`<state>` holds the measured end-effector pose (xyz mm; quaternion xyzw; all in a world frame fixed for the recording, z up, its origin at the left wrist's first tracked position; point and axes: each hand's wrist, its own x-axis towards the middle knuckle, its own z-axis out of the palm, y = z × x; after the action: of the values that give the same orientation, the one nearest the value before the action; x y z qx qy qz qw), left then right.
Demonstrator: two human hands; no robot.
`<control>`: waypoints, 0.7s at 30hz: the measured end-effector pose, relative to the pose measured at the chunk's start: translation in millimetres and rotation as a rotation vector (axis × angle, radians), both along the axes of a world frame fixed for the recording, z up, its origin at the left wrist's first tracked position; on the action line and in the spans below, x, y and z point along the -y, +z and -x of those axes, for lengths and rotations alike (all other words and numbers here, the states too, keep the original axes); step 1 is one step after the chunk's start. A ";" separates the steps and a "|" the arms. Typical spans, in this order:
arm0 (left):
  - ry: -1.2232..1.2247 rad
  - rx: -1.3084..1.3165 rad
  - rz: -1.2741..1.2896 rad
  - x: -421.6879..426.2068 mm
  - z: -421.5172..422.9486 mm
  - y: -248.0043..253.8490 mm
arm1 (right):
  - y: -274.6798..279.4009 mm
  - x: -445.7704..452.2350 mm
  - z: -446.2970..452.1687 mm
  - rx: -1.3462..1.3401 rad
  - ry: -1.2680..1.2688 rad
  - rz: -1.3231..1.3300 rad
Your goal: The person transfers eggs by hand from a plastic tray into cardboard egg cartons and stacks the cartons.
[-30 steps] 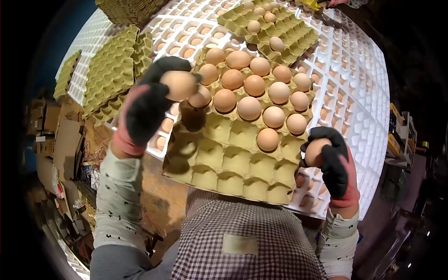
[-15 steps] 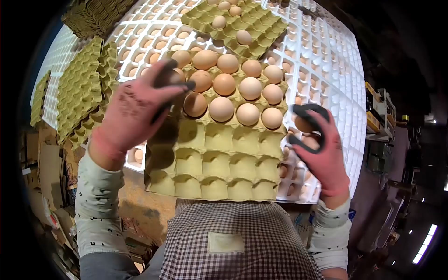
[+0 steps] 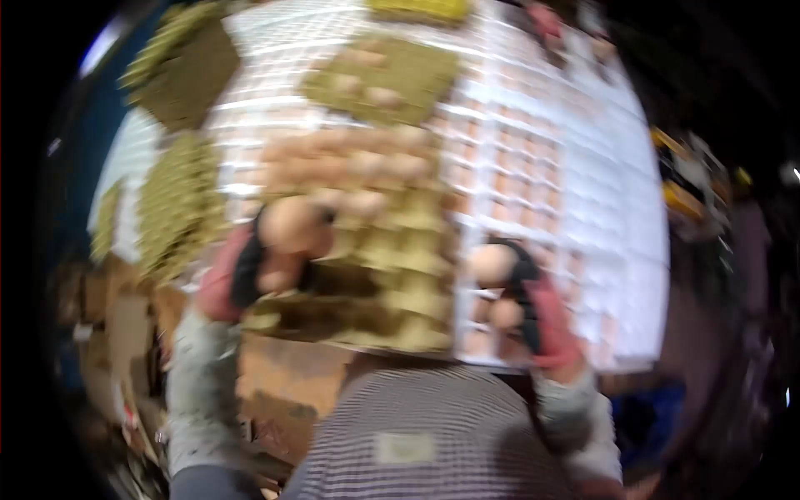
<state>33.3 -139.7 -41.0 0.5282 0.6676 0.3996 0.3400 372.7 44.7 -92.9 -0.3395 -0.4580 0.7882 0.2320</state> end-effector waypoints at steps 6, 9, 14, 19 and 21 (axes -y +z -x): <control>-0.283 1.016 0.128 -75.2 -216.1 3.5 | -20.6 7.6 -162.4 0.187 -0.064 0.149; -0.443 0.664 0.310 -133.2 -302.3 -33.7 | -36.7 -9.7 -253.0 0.709 -0.228 -0.495; -0.592 -0.728 -0.100 -209.8 -405.5 -106.9 | -33.7 -71.1 -289.5 1.146 -0.113 -1.103; -0.480 -0.739 -0.083 -243.6 -420.8 -119.9 | -54.9 -121.4 -275.0 1.179 0.133 -1.206; -0.384 -0.530 0.027 -261.2 -419.9 -116.8 | -62.2 -137.9 -272.0 1.104 0.106 -1.249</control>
<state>453.2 121.5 -157.8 0.7258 0.6261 0.1679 0.2304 644.7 182.7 -155.1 -0.4641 -0.8738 0.1197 0.0824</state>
